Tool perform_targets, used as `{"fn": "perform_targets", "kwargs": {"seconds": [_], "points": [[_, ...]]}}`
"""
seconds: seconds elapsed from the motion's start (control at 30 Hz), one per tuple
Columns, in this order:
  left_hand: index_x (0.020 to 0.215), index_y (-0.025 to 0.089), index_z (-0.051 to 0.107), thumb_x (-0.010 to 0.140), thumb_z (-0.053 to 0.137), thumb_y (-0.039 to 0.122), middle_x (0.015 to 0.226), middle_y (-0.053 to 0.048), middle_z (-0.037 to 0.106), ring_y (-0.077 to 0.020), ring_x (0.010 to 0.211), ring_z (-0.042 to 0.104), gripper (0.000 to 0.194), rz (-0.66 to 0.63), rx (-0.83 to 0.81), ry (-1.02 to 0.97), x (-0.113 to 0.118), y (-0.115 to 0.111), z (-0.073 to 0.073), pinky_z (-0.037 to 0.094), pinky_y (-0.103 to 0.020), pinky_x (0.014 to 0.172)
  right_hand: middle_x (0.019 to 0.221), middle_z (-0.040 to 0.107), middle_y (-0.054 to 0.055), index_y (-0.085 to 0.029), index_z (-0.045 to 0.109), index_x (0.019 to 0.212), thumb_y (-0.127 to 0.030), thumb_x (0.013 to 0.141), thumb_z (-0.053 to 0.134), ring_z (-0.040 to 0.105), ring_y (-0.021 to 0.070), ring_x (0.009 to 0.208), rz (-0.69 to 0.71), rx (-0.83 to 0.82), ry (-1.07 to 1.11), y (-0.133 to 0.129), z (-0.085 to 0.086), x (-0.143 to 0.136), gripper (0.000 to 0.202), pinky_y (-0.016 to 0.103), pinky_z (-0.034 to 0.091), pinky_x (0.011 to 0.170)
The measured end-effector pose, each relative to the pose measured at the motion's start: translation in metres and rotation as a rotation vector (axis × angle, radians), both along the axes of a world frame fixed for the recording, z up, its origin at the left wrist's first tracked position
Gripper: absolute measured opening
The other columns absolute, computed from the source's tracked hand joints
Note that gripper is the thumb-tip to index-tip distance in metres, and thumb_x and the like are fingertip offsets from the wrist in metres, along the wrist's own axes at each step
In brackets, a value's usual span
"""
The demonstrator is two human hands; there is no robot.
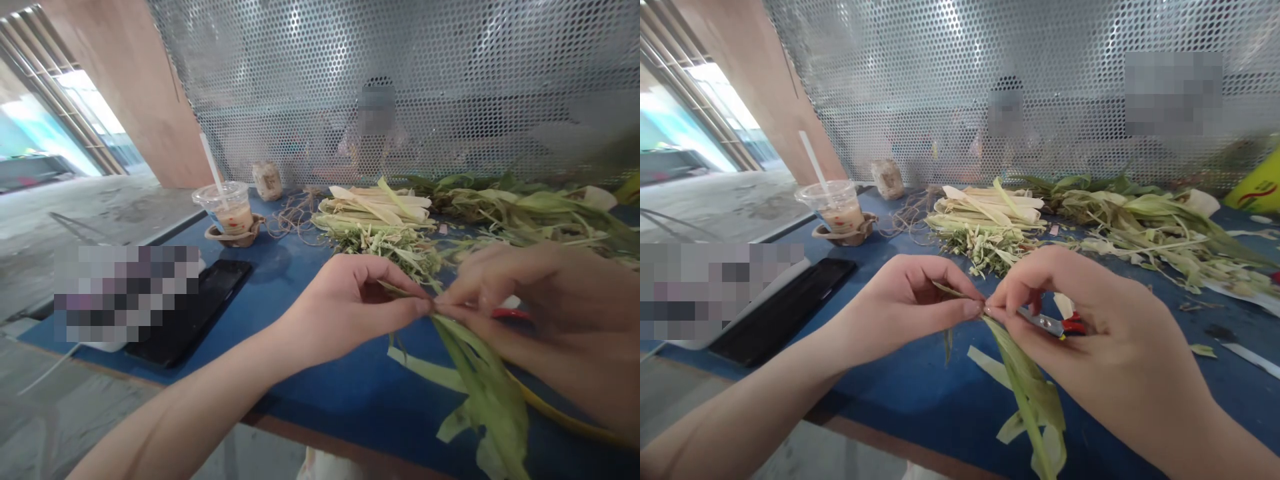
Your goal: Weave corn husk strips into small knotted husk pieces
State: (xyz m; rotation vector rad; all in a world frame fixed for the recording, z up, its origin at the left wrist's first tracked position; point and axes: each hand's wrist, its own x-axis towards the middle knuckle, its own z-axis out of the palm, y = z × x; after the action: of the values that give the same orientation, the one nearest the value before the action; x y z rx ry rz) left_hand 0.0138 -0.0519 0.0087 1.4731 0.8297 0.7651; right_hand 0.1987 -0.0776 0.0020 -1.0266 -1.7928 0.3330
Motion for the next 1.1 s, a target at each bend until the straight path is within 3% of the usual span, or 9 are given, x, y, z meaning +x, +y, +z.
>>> {"fn": "perform_targets", "kwargs": {"seconds": [0.1, 0.2, 0.3, 0.43, 0.57, 0.63, 0.77, 0.93, 1.1], "points": [[0.077, 0.013, 0.064, 0.071, 0.061, 0.021, 0.074, -0.004, 0.066, -0.0103, 0.064, 0.059, 0.01, 0.038, 0.124, 0.111, 0.001, -0.001, -0.001, 0.045, -0.019, 0.058, 0.07, 0.065, -0.007, -0.03, 0.052, 0.07, -0.018, 0.065, 0.063, 0.06, 0.0128, 0.056, -0.103, 0.117, -0.296, -0.001, 0.0, 0.0, 0.016, 0.02, 0.041, 0.038], [0.077, 0.013, 0.065, 0.072, 0.061, 0.021, 0.074, -0.004, 0.067, -0.0118, 0.066, 0.06, 0.01, 0.075, 0.217, 0.168, 0.001, -0.001, -0.002, 0.046, -0.02, 0.059, 0.066, 0.064, -0.008, -0.03, 0.053, 0.07, -0.03, 0.072, 0.055, 0.058, 0.0115, 0.051, -0.248, 0.145, -0.396, -0.002, -0.002, -0.001, 0.003, 0.023, 0.039, 0.04], [0.077, 0.015, 0.065, 0.072, 0.06, 0.023, 0.075, -0.003, 0.068, -0.0126, 0.069, 0.061, 0.01, 0.086, 0.254, 0.164, 0.002, 0.0, -0.004, 0.047, -0.021, 0.062, 0.063, 0.063, -0.009, -0.031, 0.053, 0.07, -0.034, 0.074, 0.05, 0.057, 0.0105, 0.049, -0.306, 0.16, -0.446, -0.004, -0.005, -0.002, 0.006, 0.024, 0.037, 0.042], [0.082, 0.016, 0.061, 0.072, 0.061, 0.023, 0.077, -0.003, 0.067, -0.0131, 0.07, 0.062, 0.012, 0.101, 0.251, 0.161, 0.001, 0.0, -0.006, 0.047, -0.022, 0.064, 0.068, 0.063, -0.008, -0.03, 0.053, 0.07, -0.03, 0.073, 0.049, 0.058, 0.0105, 0.055, -0.302, 0.162, -0.439, -0.007, -0.006, -0.004, 0.005, 0.023, 0.037, 0.045], [0.099, 0.021, 0.041, 0.07, 0.064, 0.021, 0.075, 0.001, 0.067, -0.0129, 0.068, 0.062, 0.038, 0.12, 0.216, 0.065, 0.001, -0.002, -0.005, 0.046, -0.023, 0.061, 0.061, 0.061, -0.007, -0.029, 0.053, 0.069, -0.025, 0.069, 0.055, 0.055, 0.0107, 0.048, -0.281, 0.142, -0.435, -0.008, -0.001, -0.003, 0.004, 0.022, 0.039, 0.044], [0.098, 0.023, 0.035, 0.07, 0.064, 0.018, 0.073, 0.002, 0.066, -0.0128, 0.068, 0.063, 0.04, 0.117, 0.252, 0.045, 0.001, -0.003, -0.006, 0.046, -0.023, 0.064, 0.057, 0.06, -0.008, -0.029, 0.052, 0.067, -0.026, 0.066, 0.058, 0.052, 0.0107, 0.041, -0.239, 0.15, -0.443, -0.005, 0.0, -0.001, 0.007, 0.023, 0.038, 0.041], [0.094, 0.024, 0.038, 0.072, 0.062, 0.017, 0.072, 0.004, 0.064, -0.0122, 0.071, 0.063, 0.034, 0.146, 0.401, 0.09, 0.001, -0.006, -0.007, 0.046, -0.023, 0.068, 0.058, 0.059, -0.007, -0.028, 0.05, 0.065, -0.025, 0.063, 0.061, 0.053, 0.0125, 0.042, -0.173, 0.138, -0.502, 0.001, -0.002, -0.001, 0.012, 0.023, 0.038, 0.04], [0.088, 0.024, 0.049, 0.073, 0.056, 0.011, 0.076, 0.003, 0.063, -0.0123, 0.074, 0.062, 0.021, 0.163, 0.533, 0.202, 0.002, -0.012, -0.007, 0.044, -0.022, 0.066, 0.059, 0.056, -0.004, -0.028, 0.048, 0.071, -0.019, 0.069, 0.051, 0.053, 0.0134, 0.048, -0.262, 0.241, -0.487, -0.004, -0.007, -0.013, 0.009, 0.025, 0.033, 0.038], [0.093, 0.025, 0.043, 0.072, 0.055, 0.008, 0.075, 0.004, 0.064, -0.0136, 0.081, 0.063, 0.029, 0.177, 0.513, 0.132, 0.003, -0.013, -0.005, 0.046, -0.023, 0.072, 0.072, 0.06, 0.001, -0.026, 0.041, 0.076, -0.014, 0.078, 0.042, 0.056, 0.017, 0.067, -0.119, 0.407, -0.52, -0.007, -0.006, -0.016, 0.013, 0.029, 0.043, 0.064]]}}
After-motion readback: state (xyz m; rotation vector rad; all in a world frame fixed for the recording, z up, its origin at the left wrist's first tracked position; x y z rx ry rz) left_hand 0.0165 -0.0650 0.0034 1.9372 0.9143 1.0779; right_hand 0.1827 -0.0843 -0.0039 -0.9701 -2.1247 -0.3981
